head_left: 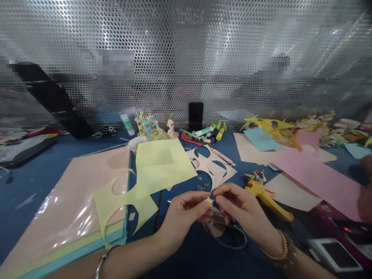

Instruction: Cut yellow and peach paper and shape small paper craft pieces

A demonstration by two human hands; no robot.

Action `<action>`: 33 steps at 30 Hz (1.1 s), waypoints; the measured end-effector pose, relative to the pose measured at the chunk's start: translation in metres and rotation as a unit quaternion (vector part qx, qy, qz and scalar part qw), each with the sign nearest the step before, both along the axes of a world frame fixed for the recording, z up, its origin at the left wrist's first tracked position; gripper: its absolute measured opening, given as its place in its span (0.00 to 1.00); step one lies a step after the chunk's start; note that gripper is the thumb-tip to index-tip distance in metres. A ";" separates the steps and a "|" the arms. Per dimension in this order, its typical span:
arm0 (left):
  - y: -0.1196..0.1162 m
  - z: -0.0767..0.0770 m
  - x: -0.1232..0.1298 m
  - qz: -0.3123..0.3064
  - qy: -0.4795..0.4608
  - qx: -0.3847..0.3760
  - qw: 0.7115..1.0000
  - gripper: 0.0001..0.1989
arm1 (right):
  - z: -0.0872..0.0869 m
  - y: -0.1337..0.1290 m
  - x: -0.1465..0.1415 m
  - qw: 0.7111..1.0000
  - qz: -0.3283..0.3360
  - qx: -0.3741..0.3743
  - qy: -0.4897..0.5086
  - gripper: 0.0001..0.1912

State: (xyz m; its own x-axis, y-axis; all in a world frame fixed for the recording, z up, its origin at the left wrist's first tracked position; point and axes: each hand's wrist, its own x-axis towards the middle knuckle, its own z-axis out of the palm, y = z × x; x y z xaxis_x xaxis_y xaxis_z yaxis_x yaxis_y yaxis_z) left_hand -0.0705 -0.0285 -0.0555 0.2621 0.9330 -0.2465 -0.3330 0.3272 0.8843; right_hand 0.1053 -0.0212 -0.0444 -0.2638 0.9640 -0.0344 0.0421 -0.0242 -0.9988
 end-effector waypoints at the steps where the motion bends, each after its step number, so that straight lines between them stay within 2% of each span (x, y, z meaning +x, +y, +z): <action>1: 0.000 0.000 0.000 0.004 -0.006 -0.006 1.000 0.09 | -0.001 0.000 0.000 1.000 0.002 0.008 -0.005 0.11; 7: 0.004 0.004 0.002 0.031 -0.103 -0.108 0.988 0.08 | -0.004 0.005 0.001 0.999 -0.006 0.032 -0.033 0.08; 11: 0.006 0.004 0.001 0.038 -0.115 -0.129 0.984 0.07 | -0.004 0.009 0.002 0.998 -0.013 0.041 -0.054 0.07; 18: 0.007 0.002 0.000 0.029 -0.116 -0.125 0.985 0.07 | -0.007 0.005 0.001 0.994 -0.004 0.076 -0.083 0.07; 23: 0.005 0.002 0.001 0.012 -0.110 -0.108 0.988 0.09 | -0.003 0.001 -0.003 0.992 -0.003 0.090 -0.089 0.06; 28: 0.004 0.003 0.002 -0.005 -0.097 -0.085 0.992 0.11 | 0.000 0.000 -0.003 0.994 -0.004 0.072 -0.081 0.07; 33: 0.001 0.003 0.001 -0.015 -0.083 -0.069 0.994 0.09 | -0.002 0.002 -0.001 0.999 0.016 0.023 -0.046 0.11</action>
